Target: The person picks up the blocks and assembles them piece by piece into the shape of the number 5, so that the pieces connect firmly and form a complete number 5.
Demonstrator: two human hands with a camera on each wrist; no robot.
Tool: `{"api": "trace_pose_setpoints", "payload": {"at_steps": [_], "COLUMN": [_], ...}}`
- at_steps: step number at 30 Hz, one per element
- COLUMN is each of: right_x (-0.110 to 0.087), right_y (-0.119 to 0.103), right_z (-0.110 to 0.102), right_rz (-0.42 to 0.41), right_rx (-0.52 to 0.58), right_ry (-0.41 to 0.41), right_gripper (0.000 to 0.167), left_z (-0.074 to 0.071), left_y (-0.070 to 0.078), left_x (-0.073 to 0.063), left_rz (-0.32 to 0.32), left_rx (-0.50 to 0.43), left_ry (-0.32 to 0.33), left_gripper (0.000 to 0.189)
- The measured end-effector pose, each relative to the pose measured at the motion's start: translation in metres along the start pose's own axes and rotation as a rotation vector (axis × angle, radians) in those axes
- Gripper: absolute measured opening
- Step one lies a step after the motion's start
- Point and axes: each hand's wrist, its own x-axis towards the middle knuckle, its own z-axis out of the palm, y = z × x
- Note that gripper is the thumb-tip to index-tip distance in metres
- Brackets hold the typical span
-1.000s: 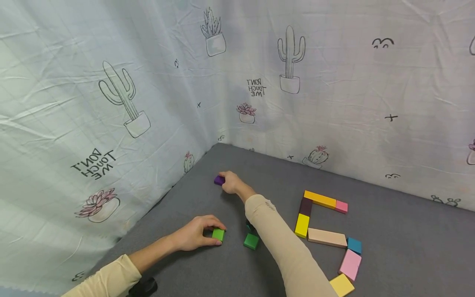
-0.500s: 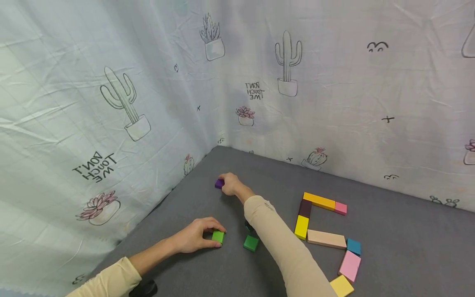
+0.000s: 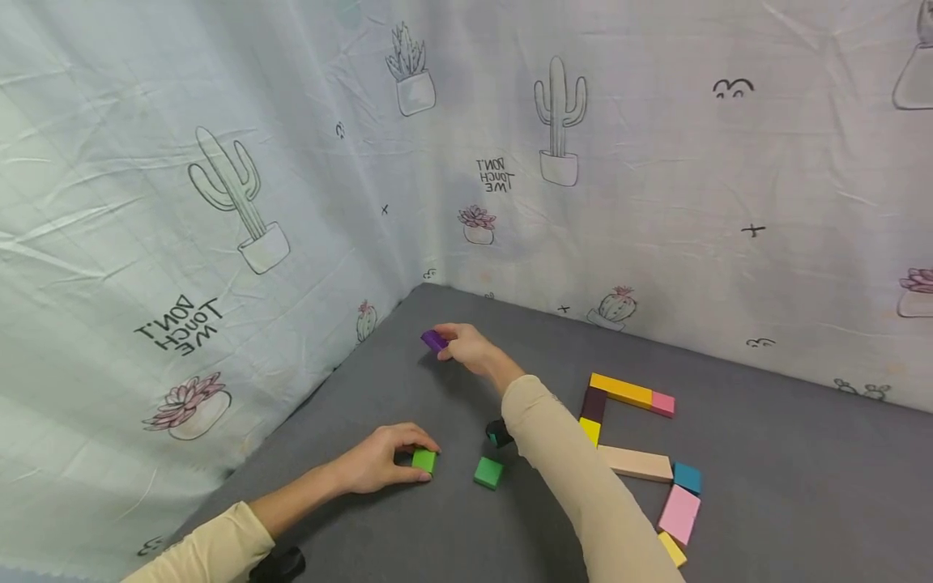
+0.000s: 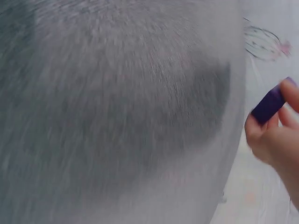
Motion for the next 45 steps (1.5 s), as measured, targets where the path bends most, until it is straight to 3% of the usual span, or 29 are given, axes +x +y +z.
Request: {"api": "trace_pose_setpoints", "payload": {"at_steps": [4,13,17,21,29,38,45], "right_x": [-0.014,-0.057,-0.078,-0.102,-0.149,-0.192,-0.218], "right_y": [-0.003,-0.013,-0.01,0.001,0.021,0.035,0.044], "right_z": [-0.022,-0.075,-0.098,-0.119,-0.141,-0.139,-0.13], "right_rz": [0.021,0.023,0.019,0.031,0.022,-0.011,-0.017], "right_rx": [0.169,0.361,0.396,0.35,0.129,0.071,0.044], "right_ry": [-0.03,-0.017,-0.029,-0.038,-0.026,-0.08,-0.139], "right_gripper": [0.059,0.059,0.058,0.058,0.06,0.061,0.061], "left_z": [0.0,0.0,0.0,0.001,0.001,0.002,0.001], "left_y": [0.0,0.001,0.001,0.001,0.001,-0.001,0.003], "left_x": [0.0,-0.001,-0.002,-0.002,-0.001,-0.001,0.0], "left_rz": [0.013,0.012,0.01,-0.011,-0.011,0.063,0.054], "left_rx": [0.013,-0.004,-0.009,-0.007,0.013,0.021,0.019], "left_ry": [0.003,0.0,0.004,-0.002,0.004,0.03,0.027], "left_gripper": [0.031,0.032,0.032,0.033,0.033,0.032,0.032]}}
